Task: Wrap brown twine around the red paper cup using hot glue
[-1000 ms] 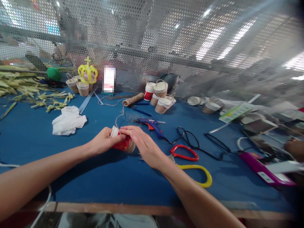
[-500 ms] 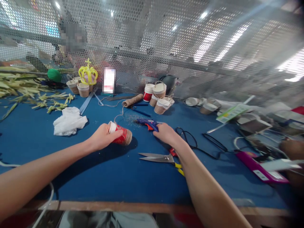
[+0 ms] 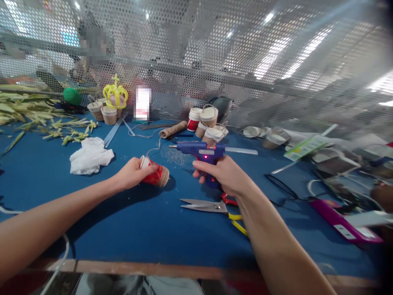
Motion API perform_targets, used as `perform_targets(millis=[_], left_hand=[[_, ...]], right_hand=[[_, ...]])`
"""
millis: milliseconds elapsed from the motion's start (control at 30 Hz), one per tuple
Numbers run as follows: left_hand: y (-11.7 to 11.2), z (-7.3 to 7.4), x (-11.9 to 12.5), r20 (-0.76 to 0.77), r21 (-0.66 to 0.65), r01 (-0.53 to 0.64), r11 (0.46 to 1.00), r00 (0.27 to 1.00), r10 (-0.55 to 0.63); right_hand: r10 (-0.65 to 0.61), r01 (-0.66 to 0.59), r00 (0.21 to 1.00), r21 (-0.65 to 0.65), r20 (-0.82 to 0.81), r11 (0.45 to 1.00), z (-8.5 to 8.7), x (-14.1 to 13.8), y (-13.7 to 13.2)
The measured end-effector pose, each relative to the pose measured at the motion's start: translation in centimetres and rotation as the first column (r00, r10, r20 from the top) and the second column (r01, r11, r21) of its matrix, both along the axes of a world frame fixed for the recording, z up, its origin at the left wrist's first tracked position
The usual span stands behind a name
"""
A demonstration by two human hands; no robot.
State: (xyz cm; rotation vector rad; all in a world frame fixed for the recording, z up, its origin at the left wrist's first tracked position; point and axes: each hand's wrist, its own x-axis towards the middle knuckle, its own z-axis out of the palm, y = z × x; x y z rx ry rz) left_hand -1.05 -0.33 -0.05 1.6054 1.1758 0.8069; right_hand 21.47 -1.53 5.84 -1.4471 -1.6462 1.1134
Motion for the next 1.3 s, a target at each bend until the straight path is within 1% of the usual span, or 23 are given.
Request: perform_targets(millis=[67, 133, 300, 367, 467, 567, 767, 867, 967, 1033, 1167, 1300], left_hand=[[0.1, 0.0, 0.0, 0.017, -0.014, -0.013, 1.000, 1.000, 0.013], [0.1, 0.1, 0.0, 0.042, -0.032, -0.018, 0.999, 0.999, 0.019], [0.0, 0.4, 0.0, 0.111, -0.112, -0.024, 0.993, 0.993, 0.036], [0.1, 0.4, -0.1, 0.151, -0.149, -0.002, 0.989, 0.988, 0.024], [0.2, 0.4, -0.1, 0.182, -0.173, 0.013, 0.985, 0.983, 0.019], [0.3, 0.3, 0.0, 0.169, -0.164, 0.001, 0.987, 0.985, 0.027], [0.2, 0.5, 0.0, 0.136, -0.146, -0.021, 0.989, 0.990, 0.041], [0.1, 0.6, 0.0, 0.166, -0.163, -0.004, 0.987, 0.986, 0.031], [0.1, 0.7, 0.1, 0.197, -0.172, 0.028, 0.985, 0.980, 0.006], [0.2, 0.6, 0.1, 0.165, -0.154, 0.024, 0.988, 0.986, 0.001], [0.3, 0.3, -0.1, 0.083, -0.074, 0.041, 0.996, 0.996, -0.035], [0.3, 0.3, -0.2, 0.056, -0.046, 0.061, 0.997, 0.997, -0.058]], right_hand=[[0.060, -0.061, 0.998, 0.040, 0.022, 0.997, 0.0, -0.4, -1.0], [0.095, -0.099, 0.992, 0.049, 0.079, 0.994, 0.0, -0.6, -1.8], [0.114, -0.121, 0.965, 0.016, 0.235, 0.993, -0.2, -0.5, -3.0], [0.120, -0.136, 0.950, 0.036, 0.289, 0.990, -0.3, -0.5, -3.2], [0.108, -0.151, 0.935, 0.105, 0.337, 0.983, -0.4, -0.6, -3.4], [0.103, -0.169, 0.928, 0.160, 0.359, 0.972, -0.4, -0.8, -3.4], [0.153, -0.238, 0.915, 0.192, 0.374, 0.952, -0.4, -1.0, -3.4], [0.121, -0.227, 0.897, 0.208, 0.425, 0.951, -0.4, -0.9, -3.6], [0.077, -0.232, 0.851, 0.241, 0.520, 0.942, -0.4, -1.0, -3.9], [0.051, -0.236, 0.823, 0.259, 0.566, 0.937, -0.3, -1.1, -4.0], [0.014, -0.233, 0.783, 0.273, 0.622, 0.933, -0.1, -1.2, -4.0], [0.060, -0.288, 0.767, 0.259, 0.639, 0.922, -0.3, -0.9, -4.0]])
